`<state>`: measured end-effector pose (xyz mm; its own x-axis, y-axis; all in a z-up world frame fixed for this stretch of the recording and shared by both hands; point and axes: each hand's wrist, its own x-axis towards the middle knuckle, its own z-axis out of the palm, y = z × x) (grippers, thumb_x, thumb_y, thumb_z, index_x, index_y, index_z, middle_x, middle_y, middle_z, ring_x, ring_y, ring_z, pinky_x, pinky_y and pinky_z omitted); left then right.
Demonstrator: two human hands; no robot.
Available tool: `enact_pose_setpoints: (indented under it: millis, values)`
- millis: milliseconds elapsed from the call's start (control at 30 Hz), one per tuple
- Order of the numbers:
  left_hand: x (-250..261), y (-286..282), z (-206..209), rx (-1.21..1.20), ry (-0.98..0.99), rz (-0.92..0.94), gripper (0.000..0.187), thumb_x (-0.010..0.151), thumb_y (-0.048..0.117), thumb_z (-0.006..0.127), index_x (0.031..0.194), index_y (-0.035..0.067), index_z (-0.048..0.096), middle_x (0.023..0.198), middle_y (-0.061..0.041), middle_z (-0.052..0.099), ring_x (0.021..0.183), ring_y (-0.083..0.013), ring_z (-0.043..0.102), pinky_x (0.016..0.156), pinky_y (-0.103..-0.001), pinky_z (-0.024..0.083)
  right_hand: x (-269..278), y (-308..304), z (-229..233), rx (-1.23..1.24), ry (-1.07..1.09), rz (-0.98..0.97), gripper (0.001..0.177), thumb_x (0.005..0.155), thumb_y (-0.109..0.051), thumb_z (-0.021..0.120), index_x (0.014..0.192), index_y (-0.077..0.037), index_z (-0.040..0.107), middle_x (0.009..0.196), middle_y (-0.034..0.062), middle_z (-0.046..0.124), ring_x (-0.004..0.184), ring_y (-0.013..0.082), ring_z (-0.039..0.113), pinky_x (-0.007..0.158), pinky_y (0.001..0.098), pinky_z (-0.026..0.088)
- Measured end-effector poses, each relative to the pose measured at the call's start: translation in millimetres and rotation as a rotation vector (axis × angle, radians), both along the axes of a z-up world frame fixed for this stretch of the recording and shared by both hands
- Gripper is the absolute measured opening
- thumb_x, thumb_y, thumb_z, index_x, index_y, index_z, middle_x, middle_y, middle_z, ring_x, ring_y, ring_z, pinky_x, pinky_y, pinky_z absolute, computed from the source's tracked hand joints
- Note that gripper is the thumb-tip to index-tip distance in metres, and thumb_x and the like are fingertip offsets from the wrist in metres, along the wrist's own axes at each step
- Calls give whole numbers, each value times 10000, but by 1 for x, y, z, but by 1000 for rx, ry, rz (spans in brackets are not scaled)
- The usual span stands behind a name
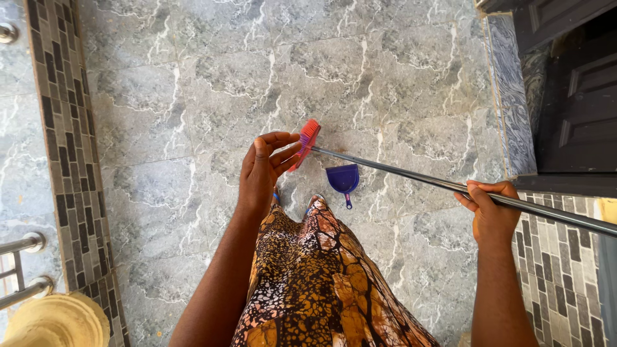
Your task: The person sweeps the debris on the tiled floor into a blue dustpan using a broom.
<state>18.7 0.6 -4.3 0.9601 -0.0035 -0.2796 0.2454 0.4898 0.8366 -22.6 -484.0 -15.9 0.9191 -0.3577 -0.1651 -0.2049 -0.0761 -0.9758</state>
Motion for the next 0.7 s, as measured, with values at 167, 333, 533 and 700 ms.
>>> enact_pose_setpoints:
  millis: [167, 333, 533, 700]
  values:
    - [2, 23, -5, -5, 11, 62, 593, 1116, 483, 285, 1349, 0, 539, 1394, -212, 627, 1306, -338, 645, 1097, -461, 543, 18, 30, -17, 144, 29, -69, 183, 1005, 106, 637, 976, -36, 525, 1102, 214, 692, 1118, 293, 726, 938, 598, 673]
    - [4, 68, -15, -14, -3, 161, 584, 1116, 485, 309, 1345, 3, 546, 1399, -192, 626, 1293, -336, 645, 1088, -460, 543, 40, 67, -52, 283, 78, -128, 194, 983, 85, 650, 1022, -60, 528, 1116, 213, 683, 1080, 337, 723, 918, 617, 640]
    - [21, 138, -36, -41, 5, 271, 587, 1111, 491, 313, 1335, 0, 544, 1392, -200, 634, 1286, -345, 651, 1086, -468, 541, 79, 128, -78, 337, 102, -150, 199, 967, 93, 653, 1011, -53, 526, 1121, 223, 681, 1117, 369, 724, 933, 643, 642]
    - [54, 205, -51, -112, -34, 316, 601, 1107, 501, 303, 1344, 0, 535, 1389, -209, 631, 1295, -344, 638, 1090, -477, 534, 129, 189, -85, 309, 115, -145, 206, 948, 118, 648, 978, -40, 520, 1123, 230, 677, 1142, 391, 738, 933, 674, 639]
